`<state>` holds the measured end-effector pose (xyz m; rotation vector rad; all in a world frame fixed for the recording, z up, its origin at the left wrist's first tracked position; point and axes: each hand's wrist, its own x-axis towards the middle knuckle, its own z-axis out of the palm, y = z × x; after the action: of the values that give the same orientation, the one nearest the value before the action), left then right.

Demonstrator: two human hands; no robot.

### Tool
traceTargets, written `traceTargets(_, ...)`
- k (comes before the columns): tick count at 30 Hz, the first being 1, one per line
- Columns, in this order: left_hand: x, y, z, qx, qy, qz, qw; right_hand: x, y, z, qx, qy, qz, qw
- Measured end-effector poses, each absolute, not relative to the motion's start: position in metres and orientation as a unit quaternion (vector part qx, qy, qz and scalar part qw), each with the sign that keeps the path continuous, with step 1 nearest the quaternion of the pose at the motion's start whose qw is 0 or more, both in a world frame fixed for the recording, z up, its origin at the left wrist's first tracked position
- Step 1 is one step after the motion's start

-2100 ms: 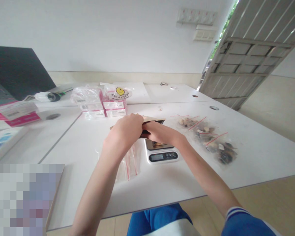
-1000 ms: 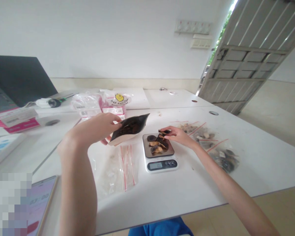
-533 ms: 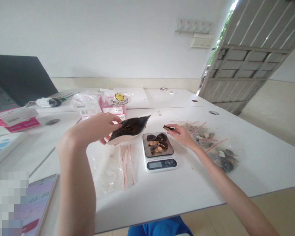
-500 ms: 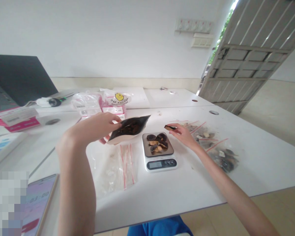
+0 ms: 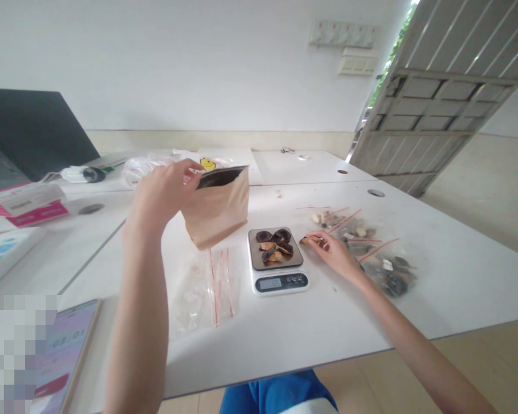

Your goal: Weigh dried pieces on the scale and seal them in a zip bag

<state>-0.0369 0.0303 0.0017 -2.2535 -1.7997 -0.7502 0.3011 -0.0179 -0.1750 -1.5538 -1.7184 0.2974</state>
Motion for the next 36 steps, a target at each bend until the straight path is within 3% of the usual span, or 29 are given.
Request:
traceTargets(12,-0.053,0.068,-0.024,-0.757,-0.541,-0.362,0.049,0.298,-0.02,-0.172,-0.597,-0.673,0.118,0.421)
traceTargets(24,-0.046,0.046,-0.005,-0.77,-0.539,-0.337,0.056,0.299,-0.02,-0.179,-0.601,-0.673,0.112,0.416)
traceTargets(29,-0.047,0.05,-0.008,-0.771,-0.538,-0.336,0.054,0.296,-0.019,-0.177,-0.59,-0.667,0.121,0.439)
traceTargets(36,-0.048,0.068,-0.019,-0.776,-0.549,-0.299,0.079,0.306,-0.012,-0.19,-0.568,-0.711,0.071,0.409)
